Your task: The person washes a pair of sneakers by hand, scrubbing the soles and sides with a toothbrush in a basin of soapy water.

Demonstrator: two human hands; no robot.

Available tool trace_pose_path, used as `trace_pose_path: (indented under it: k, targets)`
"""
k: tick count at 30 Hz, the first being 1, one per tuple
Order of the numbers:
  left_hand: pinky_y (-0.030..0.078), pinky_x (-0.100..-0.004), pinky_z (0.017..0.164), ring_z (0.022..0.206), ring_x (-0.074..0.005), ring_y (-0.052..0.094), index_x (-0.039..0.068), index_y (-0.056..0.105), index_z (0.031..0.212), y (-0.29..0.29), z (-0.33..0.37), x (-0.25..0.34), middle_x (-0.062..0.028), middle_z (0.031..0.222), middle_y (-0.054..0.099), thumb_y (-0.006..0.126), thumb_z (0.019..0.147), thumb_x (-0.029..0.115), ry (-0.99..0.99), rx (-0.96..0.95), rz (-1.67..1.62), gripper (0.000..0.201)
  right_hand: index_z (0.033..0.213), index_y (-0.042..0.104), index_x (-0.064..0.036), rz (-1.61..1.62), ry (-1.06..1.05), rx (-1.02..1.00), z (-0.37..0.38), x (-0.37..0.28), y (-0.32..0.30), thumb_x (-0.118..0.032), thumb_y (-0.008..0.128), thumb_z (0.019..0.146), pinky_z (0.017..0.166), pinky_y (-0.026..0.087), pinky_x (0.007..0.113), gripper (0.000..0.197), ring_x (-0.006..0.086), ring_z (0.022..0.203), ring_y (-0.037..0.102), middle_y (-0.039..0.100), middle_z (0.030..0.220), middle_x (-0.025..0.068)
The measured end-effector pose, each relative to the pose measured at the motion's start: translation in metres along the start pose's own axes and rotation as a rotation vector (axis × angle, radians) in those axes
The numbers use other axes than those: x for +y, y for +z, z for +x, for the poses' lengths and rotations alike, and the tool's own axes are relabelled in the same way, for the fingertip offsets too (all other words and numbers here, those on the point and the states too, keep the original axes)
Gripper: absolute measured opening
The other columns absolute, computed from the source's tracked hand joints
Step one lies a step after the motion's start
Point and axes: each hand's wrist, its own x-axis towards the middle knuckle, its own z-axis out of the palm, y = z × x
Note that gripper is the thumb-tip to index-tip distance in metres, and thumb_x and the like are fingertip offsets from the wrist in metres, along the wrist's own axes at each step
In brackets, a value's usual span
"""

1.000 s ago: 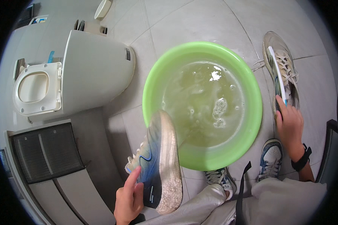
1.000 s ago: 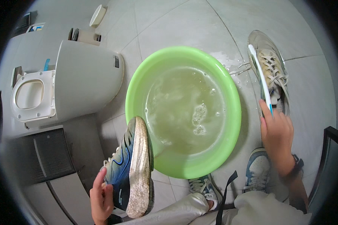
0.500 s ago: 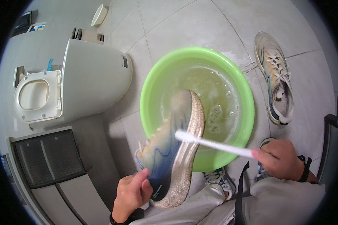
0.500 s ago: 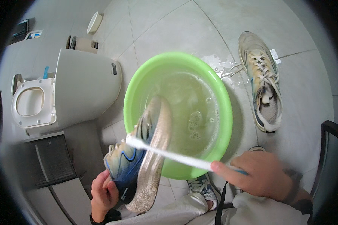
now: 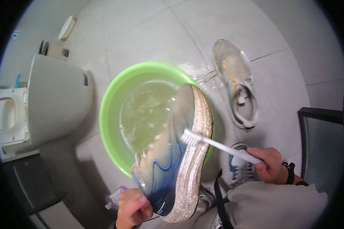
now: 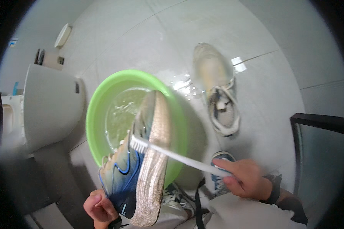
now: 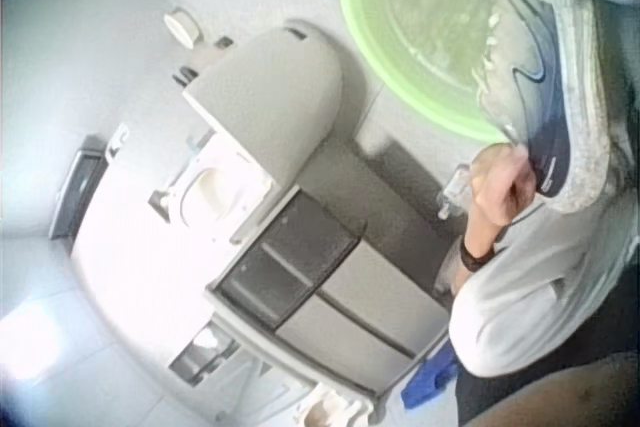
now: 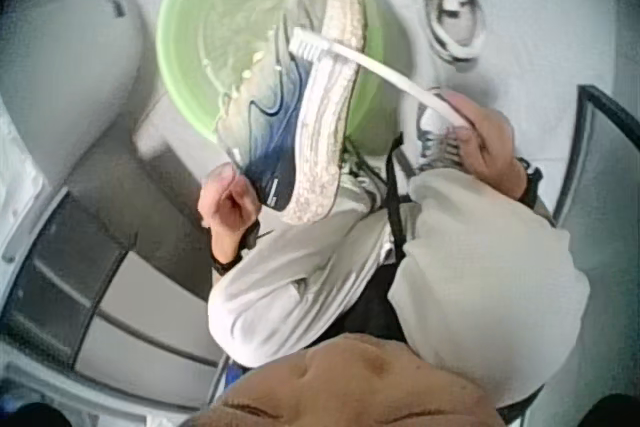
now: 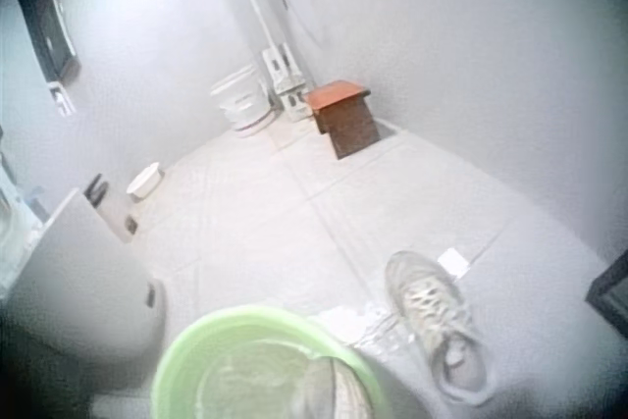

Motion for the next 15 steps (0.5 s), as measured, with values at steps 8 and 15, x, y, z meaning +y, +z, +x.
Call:
trace_pose_path:
  k: [8,15]
  targets:
    - [0.040,-0.0274,0.055,0.059,-0.0172,0.049,-0.001,0.034,0.109,0.039,-0.004,0.003,-0.0172,0.076,0.052,0.044,0.083,0.000,-0.002,0.235,-0.029,0.028,0.093,0.046,-0.0020,0.385,0.492,0.223,0.046,-0.015,-0.004,-0.024,0.048,0.088,0.056,0.035,0.020,0.023,0.0049,0.064,0.039,0.043,0.073,-0.0010]
    - [0.043,-0.0356,0.049,0.048,-0.0252,0.052,-0.003,0.047,0.103,0.037,-0.004,-0.002,-0.0158,0.067,0.057,0.055,0.081,0.018,0.229,0.167,-0.314,0.031,0.109,0.046,-0.0013,0.317,0.150,0.275,0.135,-0.004,0.017,-0.019,0.039,0.091,0.064,0.037,0.022,0.026,0.0061,0.071,0.042,0.044,0.077,0.0010]
